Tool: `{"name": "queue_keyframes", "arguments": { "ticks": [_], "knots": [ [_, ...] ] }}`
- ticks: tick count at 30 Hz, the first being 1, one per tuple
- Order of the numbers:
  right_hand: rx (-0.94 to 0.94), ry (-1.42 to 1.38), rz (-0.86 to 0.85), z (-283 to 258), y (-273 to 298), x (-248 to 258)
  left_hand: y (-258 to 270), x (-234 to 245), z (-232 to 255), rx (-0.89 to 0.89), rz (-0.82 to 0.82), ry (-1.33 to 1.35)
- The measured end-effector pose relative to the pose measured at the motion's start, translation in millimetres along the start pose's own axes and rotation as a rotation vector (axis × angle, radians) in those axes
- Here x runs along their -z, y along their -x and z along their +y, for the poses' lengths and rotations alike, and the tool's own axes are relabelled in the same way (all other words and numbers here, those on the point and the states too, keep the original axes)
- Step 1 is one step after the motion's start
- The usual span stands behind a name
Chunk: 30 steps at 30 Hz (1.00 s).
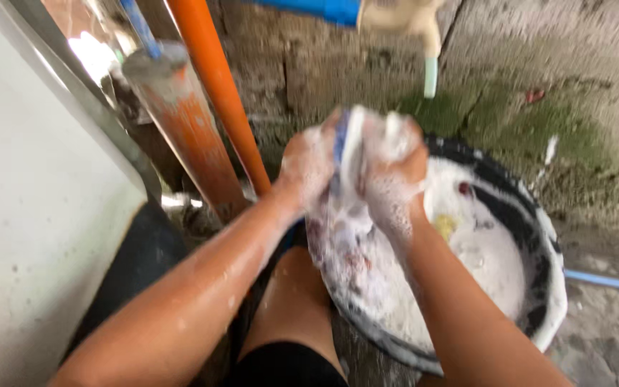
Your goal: The person scrubs a piece of fabric in a bucket of soapy water using a brush.
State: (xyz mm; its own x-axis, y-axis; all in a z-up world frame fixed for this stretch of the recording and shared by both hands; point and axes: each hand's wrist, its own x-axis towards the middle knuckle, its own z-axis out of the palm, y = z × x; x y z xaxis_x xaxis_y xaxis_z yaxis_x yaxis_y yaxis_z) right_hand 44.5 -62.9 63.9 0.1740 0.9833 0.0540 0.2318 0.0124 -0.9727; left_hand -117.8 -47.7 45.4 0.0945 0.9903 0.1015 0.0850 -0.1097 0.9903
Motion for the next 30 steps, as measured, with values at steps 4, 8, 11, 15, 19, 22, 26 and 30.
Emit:
{"name": "queue_keyframes", "arguments": {
  "ticks": [4,8,11,15,19,22,26,30],
  "knots": [
    [-0.163,0.244,0.234,64.1,-0.1,11.9,8.4,-0.6,-6.0,-0.018,0.284,0.119],
    [-0.217,-0.173,0.264,58.5,-4.7,16.7,20.6,3.5,-1.3,0.258,0.328,0.269],
    [0.098,-0.228,0.064,37.7,0.1,-35.5,14.3,9.7,3.1,0.021,0.261,0.073],
    [0.062,0.126,0.132,50.9,-6.5,-27.9,0.3,13.3,-2.8,-0.028,0.150,0.722],
    [-0.245,-0.042,0.288,68.5,-4.7,-1.2,-0.5,21.6,-22.3,0.064,0.307,0.271],
    [-0.122,-0.385,0.243,42.5,-0.6,-19.5,-1.1,22.1,-8.6,0.076,0.342,0.154],
    [0.159,-0.235,0.043,27.4,2.7,-53.3,8.1,19.3,6.0,0.168,0.234,0.288],
    [-0.124,0.115,0.257,60.9,-10.3,-7.0,4.8,12.5,5.3,0.077,0.199,0.493]
  ]
}}
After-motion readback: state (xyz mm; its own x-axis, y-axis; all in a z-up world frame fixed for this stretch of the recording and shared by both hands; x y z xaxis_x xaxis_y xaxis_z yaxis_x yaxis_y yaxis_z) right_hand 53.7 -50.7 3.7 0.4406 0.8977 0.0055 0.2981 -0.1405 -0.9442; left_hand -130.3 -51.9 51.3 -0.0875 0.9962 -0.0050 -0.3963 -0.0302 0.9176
